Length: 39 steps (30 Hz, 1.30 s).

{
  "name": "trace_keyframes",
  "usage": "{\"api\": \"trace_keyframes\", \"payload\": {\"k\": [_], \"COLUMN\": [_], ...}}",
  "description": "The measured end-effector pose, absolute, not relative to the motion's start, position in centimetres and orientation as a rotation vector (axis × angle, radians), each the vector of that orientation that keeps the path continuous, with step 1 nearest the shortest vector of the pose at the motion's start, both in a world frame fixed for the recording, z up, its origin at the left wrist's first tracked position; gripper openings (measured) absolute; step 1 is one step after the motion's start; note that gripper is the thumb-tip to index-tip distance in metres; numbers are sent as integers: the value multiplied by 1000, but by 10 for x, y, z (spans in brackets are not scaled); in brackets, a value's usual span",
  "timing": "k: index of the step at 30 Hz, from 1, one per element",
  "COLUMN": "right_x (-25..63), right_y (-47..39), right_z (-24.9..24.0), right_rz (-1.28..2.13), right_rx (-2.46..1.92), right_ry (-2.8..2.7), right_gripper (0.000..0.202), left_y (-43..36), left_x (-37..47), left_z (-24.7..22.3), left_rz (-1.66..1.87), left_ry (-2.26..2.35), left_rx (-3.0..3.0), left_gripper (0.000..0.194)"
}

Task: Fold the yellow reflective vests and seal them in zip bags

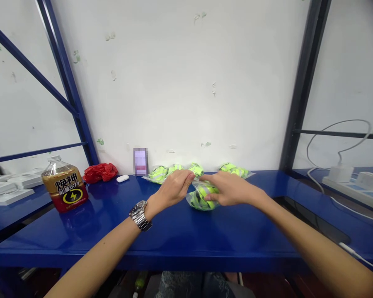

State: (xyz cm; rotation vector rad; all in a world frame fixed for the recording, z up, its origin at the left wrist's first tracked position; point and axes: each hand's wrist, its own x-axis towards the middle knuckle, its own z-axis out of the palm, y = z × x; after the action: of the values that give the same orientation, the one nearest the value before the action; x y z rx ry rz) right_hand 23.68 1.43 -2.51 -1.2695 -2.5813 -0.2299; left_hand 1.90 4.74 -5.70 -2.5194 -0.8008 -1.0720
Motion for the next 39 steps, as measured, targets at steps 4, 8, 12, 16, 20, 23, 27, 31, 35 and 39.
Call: {"api": "trace_keyframes", "payload": {"k": [4, 8, 12, 16, 20, 23, 27, 31, 35, 39], "right_x": [258, 271, 263, 256, 259, 258, 258, 267, 274, 266], "right_y": [40, 82, 120, 132, 128, 127, 131, 137, 140, 131], "right_z": [-14, -28, -77, -114, -120, -120, -126, -131, -133, -127], "right_rz": [-302, -560, -710, -620, -713, -733, -714, -609, -540, -536], "right_rx": [-1417, -1452, -1522, -1804, -1728, -1734, -1756, -1740, -1713, -1697], "right_ry": [-2372, -1970, -2091, -2197, -2149, -2098, -2080, -2126, -2154, -2071], "right_gripper": [46, 44, 50, 42, 31, 38, 53, 60, 64, 75], "left_y": [63, 84, 101, 115, 129, 137, 142, 134, 111, 84], "left_x": [13, 13, 27, 45, 60, 71, 82, 85, 78, 60], "left_z": [-67, -86, -100, -108, -116, -117, -113, -107, -97, -96], "left_rz": [-910, -669, -556, -490, -429, -440, -442, -458, -586, -1019], "left_ry": [-1016, -1079, -1067, -1028, -956, -983, -1047, -1106, -1250, -1397], "left_rx": [-2449, -2384, -2277, -2262, -2225, -2230, -2313, -2333, -2297, -2422], "left_gripper": [29, 27, 20, 17, 25, 28, 20, 20, 15, 16]}}
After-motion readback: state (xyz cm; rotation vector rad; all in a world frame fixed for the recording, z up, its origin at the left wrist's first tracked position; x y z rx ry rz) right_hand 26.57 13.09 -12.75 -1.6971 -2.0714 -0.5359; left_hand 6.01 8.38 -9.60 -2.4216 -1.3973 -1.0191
